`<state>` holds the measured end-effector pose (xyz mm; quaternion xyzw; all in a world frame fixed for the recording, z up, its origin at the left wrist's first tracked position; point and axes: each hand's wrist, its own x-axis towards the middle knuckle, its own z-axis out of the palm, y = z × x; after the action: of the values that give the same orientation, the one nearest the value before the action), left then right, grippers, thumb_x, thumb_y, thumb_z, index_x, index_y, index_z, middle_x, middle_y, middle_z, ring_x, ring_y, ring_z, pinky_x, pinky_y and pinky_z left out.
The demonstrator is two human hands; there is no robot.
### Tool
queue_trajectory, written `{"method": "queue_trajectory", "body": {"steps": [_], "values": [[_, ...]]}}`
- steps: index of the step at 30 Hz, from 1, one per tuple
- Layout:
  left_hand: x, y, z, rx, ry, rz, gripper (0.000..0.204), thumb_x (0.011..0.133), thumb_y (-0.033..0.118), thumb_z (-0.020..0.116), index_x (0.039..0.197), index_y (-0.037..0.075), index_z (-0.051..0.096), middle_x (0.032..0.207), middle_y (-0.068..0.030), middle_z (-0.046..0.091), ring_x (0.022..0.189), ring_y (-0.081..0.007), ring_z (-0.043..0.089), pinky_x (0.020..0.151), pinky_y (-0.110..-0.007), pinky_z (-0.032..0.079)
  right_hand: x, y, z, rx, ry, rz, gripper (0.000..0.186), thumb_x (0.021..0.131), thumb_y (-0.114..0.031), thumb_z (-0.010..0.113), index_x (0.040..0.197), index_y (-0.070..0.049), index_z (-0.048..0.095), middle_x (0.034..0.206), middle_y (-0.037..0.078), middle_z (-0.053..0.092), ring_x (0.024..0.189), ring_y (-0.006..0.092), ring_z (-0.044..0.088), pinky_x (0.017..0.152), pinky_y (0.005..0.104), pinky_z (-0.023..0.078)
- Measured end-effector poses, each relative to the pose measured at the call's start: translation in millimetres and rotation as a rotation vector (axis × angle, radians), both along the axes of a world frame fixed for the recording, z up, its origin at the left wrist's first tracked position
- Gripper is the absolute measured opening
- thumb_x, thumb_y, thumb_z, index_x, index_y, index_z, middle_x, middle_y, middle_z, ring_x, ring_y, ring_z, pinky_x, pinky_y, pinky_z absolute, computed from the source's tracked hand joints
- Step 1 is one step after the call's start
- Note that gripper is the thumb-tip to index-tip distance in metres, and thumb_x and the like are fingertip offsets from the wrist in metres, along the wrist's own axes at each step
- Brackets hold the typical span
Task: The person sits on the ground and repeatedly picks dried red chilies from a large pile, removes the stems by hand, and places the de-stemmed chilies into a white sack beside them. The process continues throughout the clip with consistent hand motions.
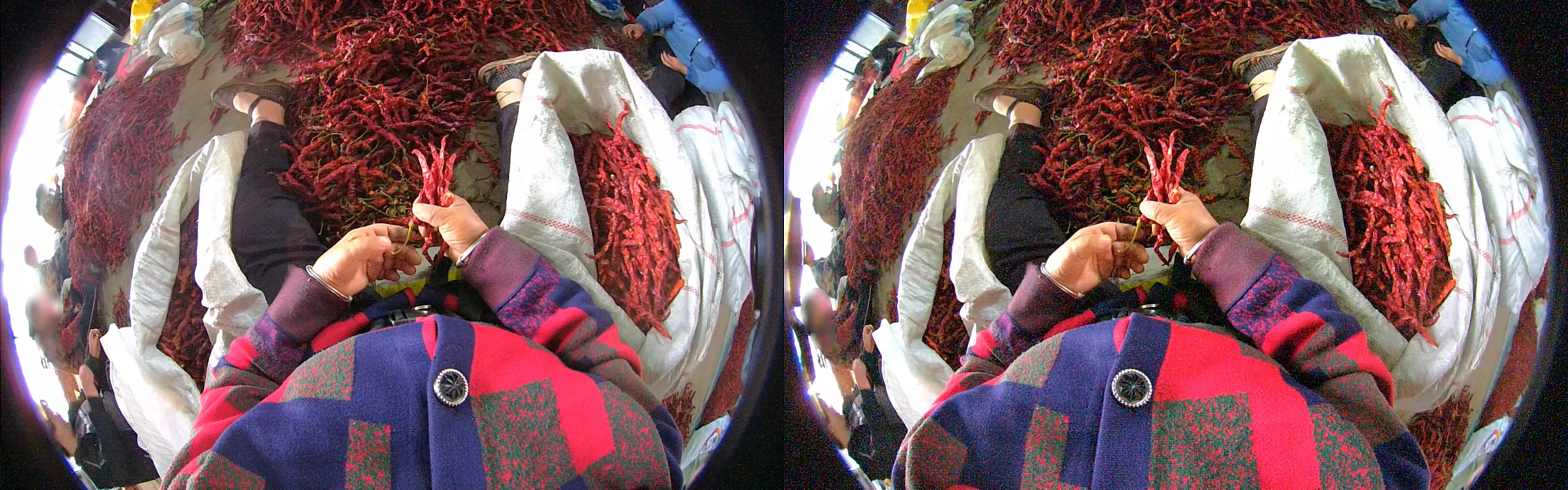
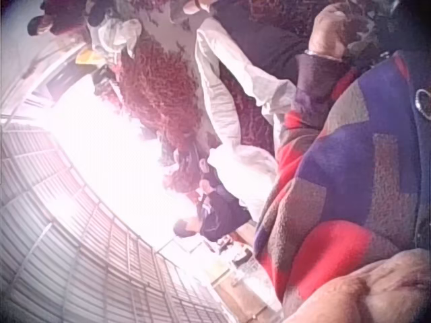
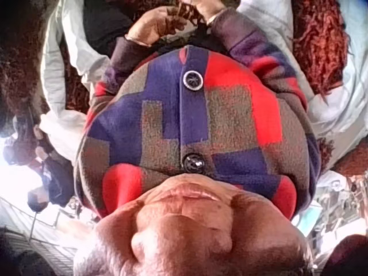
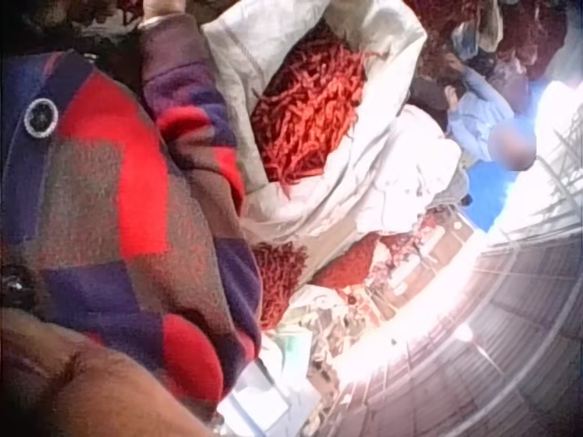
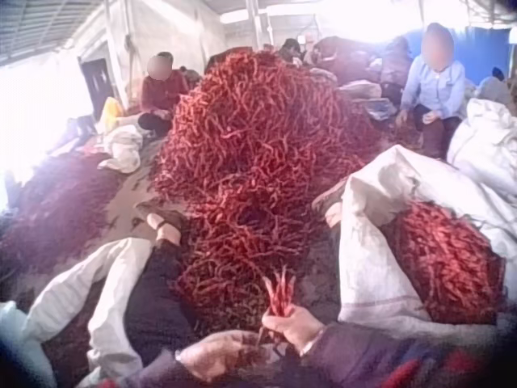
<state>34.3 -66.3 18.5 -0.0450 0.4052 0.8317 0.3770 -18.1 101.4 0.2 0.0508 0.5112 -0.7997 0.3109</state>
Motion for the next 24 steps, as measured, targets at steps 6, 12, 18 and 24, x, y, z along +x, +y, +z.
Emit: {"method": "queue_trajectory", "body": {"steps": [6, 12, 18, 24], "values": [[1.3, 6.5, -8.7, -0.056, -0.051, -0.049, 0.031, 0.077, 0.018, 0.048, 0.100, -0.002, 0.044, 0.070, -0.0091, 0.053, 0.059, -0.0164, 0.050, 0.056, -0.026, 0.041, 9.0, -5.1, 5.7, -0.034, 0.084, 0.104, 0.010, 0.070, -0.006, 0.058, 0.078, -0.008, 0.052, 0.067, -0.001, 0.051, 0.059, 0.0089, 0.048, 0.057, 0.0221, 0.040], [-2.5, 16.7, 5.9, -0.080, -0.133, 0.088, 0.012, 0.075, 0.009, 0.040, 0.080, 0.000, 0.047, 0.053, -0.0046, 0.042, 0.047, -0.0134, 0.040, 0.046, -0.025, 0.032, 6.0, -1.6, 17.4, -0.103, -0.064, 0.066, 0.006, 0.072, -0.007, 0.056, 0.077, -0.006, 0.052, 0.069, 0.003, 0.054, 0.060, 0.0119, 0.051, 0.054, 0.0246, 0.044], [-9.8, 20.5, 2.4, -0.015, -0.072, 0.032, 0.008, 0.069, 0.004, 0.040, 0.073, 0.002, 0.047, 0.052, -0.0018, 0.041, 0.045, -0.0088, 0.037, 0.044, -0.022, 0.029, 1.4, 3.9, 18.0, -0.163, -0.095, 0.095, 0.005, 0.073, -0.007, 0.051, 0.077, -0.006, 0.050, 0.072, 0.006, 0.054, 0.059, 0.0129, 0.050, 0.051, 0.0246, 0.043], [-11.0, 25.2, 5.0, -0.333, 0.228, -0.072, 0.019, 0.066, 0.000, 0.040, 0.079, 0.000, 0.053, 0.061, 0.0004, 0.046, 0.050, -0.0061, 0.037, 0.047, -0.019, 0.030, -4.0, 5.0, 9.6, -0.297, -0.210, 0.023, 0.005, 0.072, -0.010, 0.053, 0.074, -0.007, 0.050, 0.064, 0.005, 0.052, 0.049, 0.0119, 0.045, 0.044, 0.0232, 0.037]]}}
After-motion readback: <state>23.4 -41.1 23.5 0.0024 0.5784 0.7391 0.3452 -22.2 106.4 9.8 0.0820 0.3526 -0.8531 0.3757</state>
